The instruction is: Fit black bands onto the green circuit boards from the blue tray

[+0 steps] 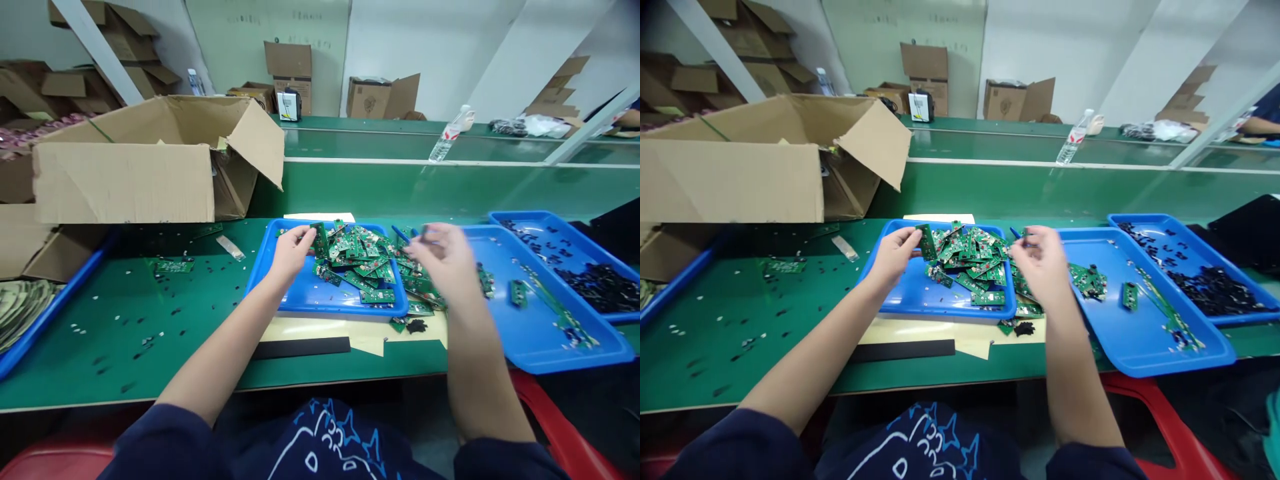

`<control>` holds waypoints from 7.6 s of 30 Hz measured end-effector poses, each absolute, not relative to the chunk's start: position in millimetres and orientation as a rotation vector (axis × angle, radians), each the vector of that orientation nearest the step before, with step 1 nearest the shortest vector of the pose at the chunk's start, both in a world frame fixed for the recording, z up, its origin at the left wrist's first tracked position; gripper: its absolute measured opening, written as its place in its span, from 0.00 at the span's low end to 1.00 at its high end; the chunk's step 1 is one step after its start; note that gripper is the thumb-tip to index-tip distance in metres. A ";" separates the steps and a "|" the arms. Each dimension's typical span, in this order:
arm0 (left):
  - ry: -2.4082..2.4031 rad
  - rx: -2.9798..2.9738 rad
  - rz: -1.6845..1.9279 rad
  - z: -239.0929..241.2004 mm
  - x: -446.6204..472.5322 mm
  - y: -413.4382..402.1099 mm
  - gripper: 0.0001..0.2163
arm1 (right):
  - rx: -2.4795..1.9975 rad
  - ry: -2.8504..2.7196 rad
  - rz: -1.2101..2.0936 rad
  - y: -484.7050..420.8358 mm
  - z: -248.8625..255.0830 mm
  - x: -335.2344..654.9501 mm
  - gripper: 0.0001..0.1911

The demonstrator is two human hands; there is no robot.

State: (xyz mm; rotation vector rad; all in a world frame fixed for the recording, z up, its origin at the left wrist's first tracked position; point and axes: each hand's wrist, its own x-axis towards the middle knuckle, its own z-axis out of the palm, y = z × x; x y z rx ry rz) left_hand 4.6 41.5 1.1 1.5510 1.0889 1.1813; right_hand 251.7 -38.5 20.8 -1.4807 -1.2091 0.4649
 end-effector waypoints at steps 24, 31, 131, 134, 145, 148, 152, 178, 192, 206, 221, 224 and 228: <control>1.021 1.348 0.842 10.8 12.2 -10.4 0.06 | -1.087 -1.874 0.297 -33.4 -6.7 169.3 0.24; 1.001 1.286 0.922 10.3 15.7 -10.6 0.04 | -1.091 -1.934 0.182 -35.8 -5.5 172.9 0.25; 0.591 2.673 1.598 -1.4 -8.6 6.7 0.18 | -0.817 -1.097 1.672 -33.9 -1.0 165.1 0.19; 0.593 2.691 1.566 -3.0 -10.0 7.2 0.19 | -0.773 -1.072 1.712 -36.0 -1.2 165.0 0.15; 0.487 2.429 1.329 2.9 -11.1 7.6 0.16 | -0.745 -1.031 1.985 -32.4 -5.9 167.8 0.17; 0.511 2.235 1.225 1.7 -10.7 5.4 0.15 | -0.821 -1.138 1.847 -34.0 -4.4 167.3 0.18; 0.594 1.967 1.194 -1.6 -8.3 4.0 0.14 | -1.004 -1.218 1.408 -37.1 -3.8 165.6 0.16; 0.598 1.773 0.983 -0.7 -6.0 3.5 0.14 | -1.259 -1.615 0.656 -31.8 -3.3 173.1 0.04; 0.622 1.732 1.093 -12.4 -4.6 10.8 0.14 | -1.116 -1.540 -0.020 -32.2 -0.6 184.5 0.04; 0.687 1.245 1.112 -8.6 -5.3 11.9 0.19 | -1.326 -1.352 0.560 -27.1 -2.3 190.2 0.10; 0.671 1.097 0.952 -12.7 5.9 5.7 0.16 | -1.088 -1.758 0.194 -31.0 -8.3 170.2 0.05; 0.719 1.060 0.987 -12.6 6.7 5.2 0.17 | -1.073 -1.734 0.423 -32.9 -8.7 168.4 0.05; 0.731 1.082 0.981 -10.8 5.0 5.3 0.17 | -1.129 -1.664 0.554 -28.9 -14.2 168.2 0.06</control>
